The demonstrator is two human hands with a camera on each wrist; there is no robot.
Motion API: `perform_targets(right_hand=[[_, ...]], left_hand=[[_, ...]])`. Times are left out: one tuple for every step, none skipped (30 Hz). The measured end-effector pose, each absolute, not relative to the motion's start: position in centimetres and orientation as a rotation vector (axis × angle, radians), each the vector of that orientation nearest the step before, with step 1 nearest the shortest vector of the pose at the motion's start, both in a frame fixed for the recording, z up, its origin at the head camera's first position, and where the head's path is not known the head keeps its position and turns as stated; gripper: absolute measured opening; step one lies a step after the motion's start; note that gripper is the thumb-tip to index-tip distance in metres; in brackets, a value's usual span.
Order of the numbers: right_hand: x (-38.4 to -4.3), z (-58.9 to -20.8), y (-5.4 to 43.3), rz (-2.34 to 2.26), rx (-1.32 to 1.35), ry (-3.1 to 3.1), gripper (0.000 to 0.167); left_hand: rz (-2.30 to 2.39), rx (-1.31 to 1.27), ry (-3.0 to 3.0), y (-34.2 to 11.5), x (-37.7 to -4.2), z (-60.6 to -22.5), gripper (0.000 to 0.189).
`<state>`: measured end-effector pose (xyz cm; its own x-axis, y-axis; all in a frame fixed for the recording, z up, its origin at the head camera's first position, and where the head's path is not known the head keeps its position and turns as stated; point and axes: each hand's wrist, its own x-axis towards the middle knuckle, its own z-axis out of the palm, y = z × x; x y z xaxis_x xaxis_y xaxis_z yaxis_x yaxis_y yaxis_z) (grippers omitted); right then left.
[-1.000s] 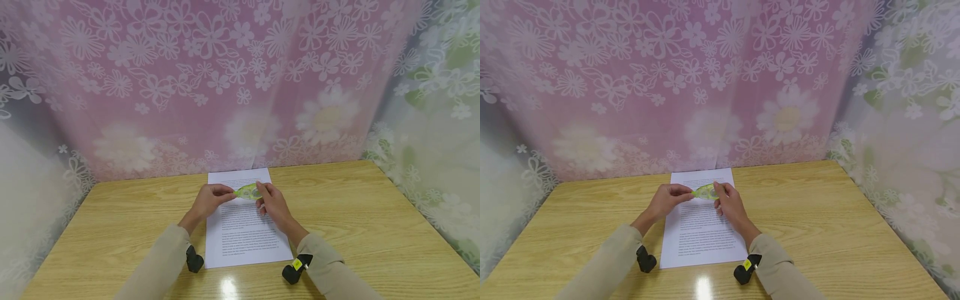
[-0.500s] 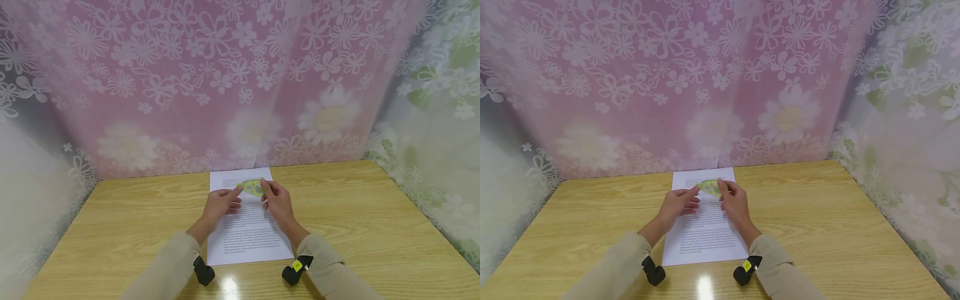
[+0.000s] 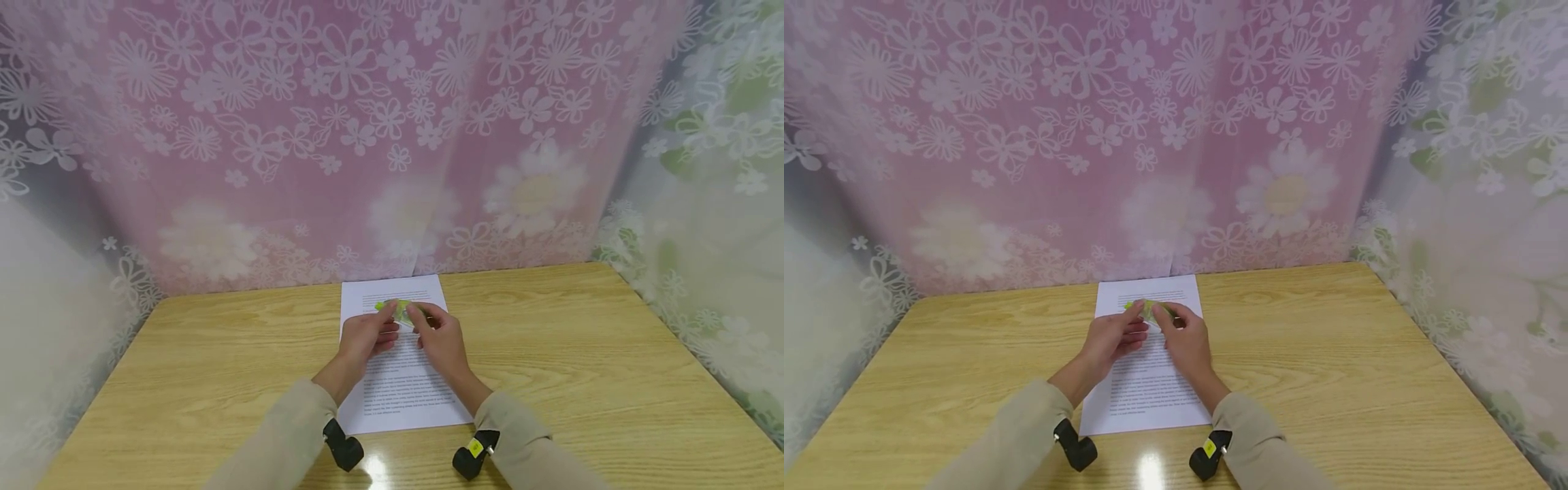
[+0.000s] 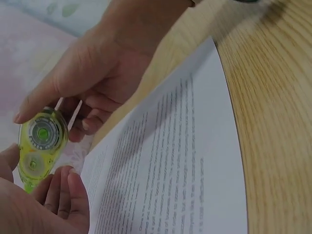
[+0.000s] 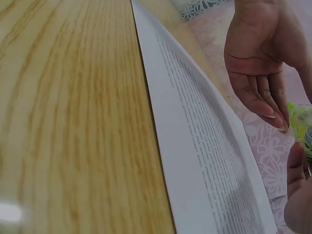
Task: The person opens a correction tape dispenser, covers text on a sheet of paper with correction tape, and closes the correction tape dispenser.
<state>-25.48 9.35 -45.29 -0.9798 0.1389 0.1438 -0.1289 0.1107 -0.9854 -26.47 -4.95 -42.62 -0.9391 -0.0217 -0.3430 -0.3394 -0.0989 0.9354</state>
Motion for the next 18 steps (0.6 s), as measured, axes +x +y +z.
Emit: perform_targets(right_hand=[[-25.4,-45.3,9.2,1.949,-0.007,-2.188,0.035],[-25.4,-45.4,9.1,1.928,-0.003,-2.194,0.035],[-25.3,-45.4,9.1,1.908,0.001,-2.198,0.036],[-25.4,-45.5,9.0,1.886,0.008,-2.202,0.036],[-25.4,-45.6,8.9,1.866,0.018,-2.209,0.036],[-25.4,-45.7,8.9,1.848,0.028,-2.218,0.036],[-25.5,-45.7,8.9,1.83,0.041,-2.229,0.035],[-25.5,-45.8,8.9,1.828,0.058,-2.234,0.034],[-25.5,-45.8,8.9,1.827,0.08,-2.239,0.034],[-25.5,-45.8,9.0,1.818,0.105,-2.25,0.035],[-25.5,-45.8,9.1,1.819,0.118,-2.259,0.035],[-25.5,-45.7,9.2,1.818,0.13,-2.266,0.036],[-25.6,-45.6,9.4,1.815,0.138,-2.272,0.038],[-25.6,-45.5,9.6,1.814,0.139,-2.276,0.039],[-25.7,-45.4,9.9,1.812,0.135,-2.28,0.041],[-25.8,-45.3,10.2,1.813,0.121,-2.284,0.041],[-25.9,-45.2,10.5,1.815,0.101,-2.286,0.041],[-26.0,-45.2,10.9,1.817,0.084,-2.288,0.042]], left_hand=[[2.152,-0.414,1.936,-4.9,-26.5,-42.6,0.056],[2.163,-0.424,1.922,-4.9,-26.5,-42.5,0.055],[2.175,-0.436,1.906,-4.9,-26.5,-42.5,0.054],[2.188,-0.445,1.891,-4.9,-26.5,-42.4,0.054],[2.205,-0.452,1.874,-4.9,-26.5,-42.4,0.053],[2.222,-0.46,1.862,-4.9,-26.5,-42.3,0.052],[2.239,-0.463,1.852,-5.0,-26.6,-42.3,0.051],[2.257,-0.457,1.847,-5.0,-26.6,-42.3,0.05],[2.273,-0.451,1.855,-5.1,-26.7,-42.3,0.048],[2.285,-0.439,1.87,-5.2,-26.7,-42.3,0.046],[2.296,-0.432,1.891,-5.3,-26.8,-42.3,0.044],[2.3,-0.428,1.92,-5.5,-26.9,-42.3,0.042],[2.3,-0.425,1.959,-5.8,-27.1,-42.3,0.041],[2.291,-0.423,2.009,-6.1,-27.3,-42.3,0.04],[2.277,-0.429,2.063,-6.5,-27.5,-42.2,0.039],[2.261,-0.437,2.112,-7.0,-27.6,-42.2,0.039],[2.234,-0.447,2.169,-7.5,-27.9,-42.2,0.039],[2.201,-0.448,2.225,-8.2,-28.1,-42.2,0.039]])
